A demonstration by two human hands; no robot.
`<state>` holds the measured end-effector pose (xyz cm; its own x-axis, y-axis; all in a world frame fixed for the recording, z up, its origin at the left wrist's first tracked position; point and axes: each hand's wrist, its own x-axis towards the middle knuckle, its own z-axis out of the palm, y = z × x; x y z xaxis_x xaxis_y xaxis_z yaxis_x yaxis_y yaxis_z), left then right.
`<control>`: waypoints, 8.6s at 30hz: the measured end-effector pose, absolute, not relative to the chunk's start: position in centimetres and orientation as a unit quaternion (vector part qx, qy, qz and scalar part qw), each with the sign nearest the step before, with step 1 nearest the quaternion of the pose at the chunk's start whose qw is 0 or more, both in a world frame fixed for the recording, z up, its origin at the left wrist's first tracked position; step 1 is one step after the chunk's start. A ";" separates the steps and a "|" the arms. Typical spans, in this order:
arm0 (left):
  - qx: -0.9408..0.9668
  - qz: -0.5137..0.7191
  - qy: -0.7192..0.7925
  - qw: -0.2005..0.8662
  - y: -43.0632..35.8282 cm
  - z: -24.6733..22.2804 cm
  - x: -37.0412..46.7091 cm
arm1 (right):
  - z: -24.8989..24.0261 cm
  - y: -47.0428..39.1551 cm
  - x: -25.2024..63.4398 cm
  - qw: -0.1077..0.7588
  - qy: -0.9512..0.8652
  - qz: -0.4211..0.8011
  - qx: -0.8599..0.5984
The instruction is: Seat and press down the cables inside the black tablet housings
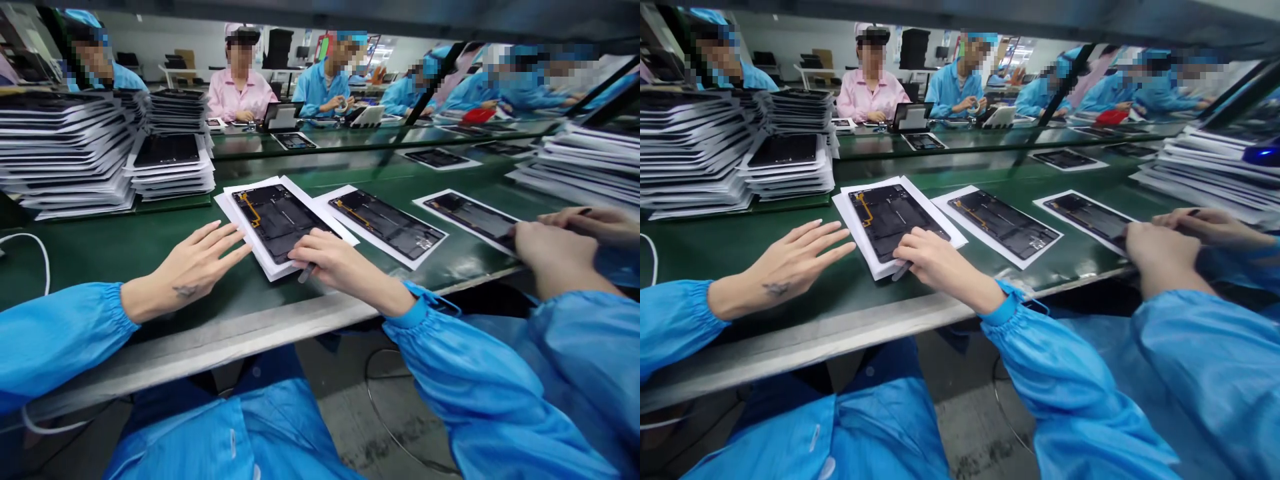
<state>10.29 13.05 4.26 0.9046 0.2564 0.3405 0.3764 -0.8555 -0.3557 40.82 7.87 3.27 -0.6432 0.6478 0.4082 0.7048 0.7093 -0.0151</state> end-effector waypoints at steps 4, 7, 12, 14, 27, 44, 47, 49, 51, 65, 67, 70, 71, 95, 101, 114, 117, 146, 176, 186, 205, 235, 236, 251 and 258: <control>-0.955 -0.191 -0.218 0.057 13.4 4.1 9.8 | 3.5 8.8 40.9 0.215 -0.913 -0.050 -0.342; -0.879 -0.221 -0.323 -0.273 13.9 4.1 10.6 | 3.5 9.1 40.3 0.236 -0.905 -0.070 -0.348; -0.717 -0.207 -0.368 -0.555 16.0 4.6 15.5 | 3.3 10.3 38.1 0.319 -0.868 -0.105 -0.367; -0.684 -0.245 -0.378 -0.574 16.9 5.3 17.3 | 3.2 10.7 37.1 0.340 -0.860 -0.112 -0.363; -0.568 -0.327 -0.533 -0.534 5.4 5.0 3.9 | 2.7 -0.4 31.9 0.562 -0.766 0.057 -0.307; -0.892 -0.244 -0.372 -0.086 1.5 0.4 -0.8 | -3.0 -1.0 22.8 0.424 -0.855 0.102 -0.280; -0.893 -0.249 -0.363 -0.097 0.9 -0.2 -0.7 | -3.3 -0.9 22.3 0.422 -0.856 0.094 -0.285; -0.888 -0.254 -0.370 -0.103 0.8 -0.4 -0.6 | -3.2 -0.9 22.1 0.417 -0.854 0.101 -0.295; -0.883 -0.258 -0.379 -0.102 0.9 -0.4 -0.4 | -3.1 -0.9 22.0 0.420 -0.849 0.112 -0.300; -0.911 -0.281 -0.301 -0.013 0.6 0.2 0.2 | -1.3 0.7 21.1 0.364 -0.861 0.094 -0.343; -0.898 -0.309 -0.310 -0.044 0.4 0.2 0.2 | -1.7 1.0 20.6 0.372 -0.861 0.087 -0.337; -0.843 -0.364 -0.384 -0.094 0.1 0.2 0.2 | -2.2 1.1 20.2 0.388 -0.850 0.106 -0.341; -0.825 -0.376 -0.408 -0.110 0.0 0.2 0.3 | -2.4 1.1 20.2 0.391 -0.846 0.114 -0.343; -0.895 -0.213 -0.392 -0.016 0.1 0.4 -0.3 | -2.0 1.1 21.5 0.320 -0.901 0.058 -0.287; -0.896 -0.227 -0.381 0.007 -0.2 0.7 -0.8 | -2.0 1.1 21.1 0.285 -0.914 0.014 -0.288; -0.911 -0.231 -0.337 0.062 -1.1 -0.5 -1.8 | -2.5 1.2 21.3 0.280 -0.925 -0.037 -0.255; -0.922 -0.198 -0.309 0.127 -1.3 0.3 -1.1 | -1.6 1.5 21.5 0.297 -0.918 0.022 -0.261; -0.893 -0.226 -0.372 -0.114 1.8 -2.2 -1.7 | 0.5 1.8 21.6 0.182 -0.946 -0.060 -0.261; -0.890 -0.236 -0.391 0.001 0.5 -1.4 -2.9 | 1.4 1.1 23.2 0.370 -0.852 0.032 -0.368; -0.914 -0.269 -0.301 0.045 0.2 -1.6 -1.9 | -2.1 -1.0 22.5 0.448 -0.838 0.108 -0.291; -0.916 -0.172 -0.336 0.134 -0.8 -0.1 0.4 | -1.0 -0.3 22.5 0.466 -0.776 0.217 -0.366; -0.918 -0.232 -0.280 0.156 -0.3 -0.8 -1.0 | -0.7 1.9 21.6 0.443 -0.781 0.306 -0.317; -0.918 -0.237 -0.280 0.153 -0.2 -0.9 -1.0 | -0.7 1.9 21.6 0.439 -0.786 0.302 -0.313; -0.918 -0.251 -0.295 0.084 -0.5 -1.8 -1.8 | 0.4 2.0 23.3 0.375 -0.824 0.285 -0.315; -0.919 -0.240 -0.291 0.114 0.4 -0.5 -0.7 | 0.9 1.1 25.2 0.365 -0.823 0.258 -0.349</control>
<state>-0.68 0.36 -0.49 0.7162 0.4793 0.5074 0.5891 -0.8049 -0.0712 25.17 1.10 0.86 -0.4894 0.7638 0.4208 0.3869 0.6226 -0.6802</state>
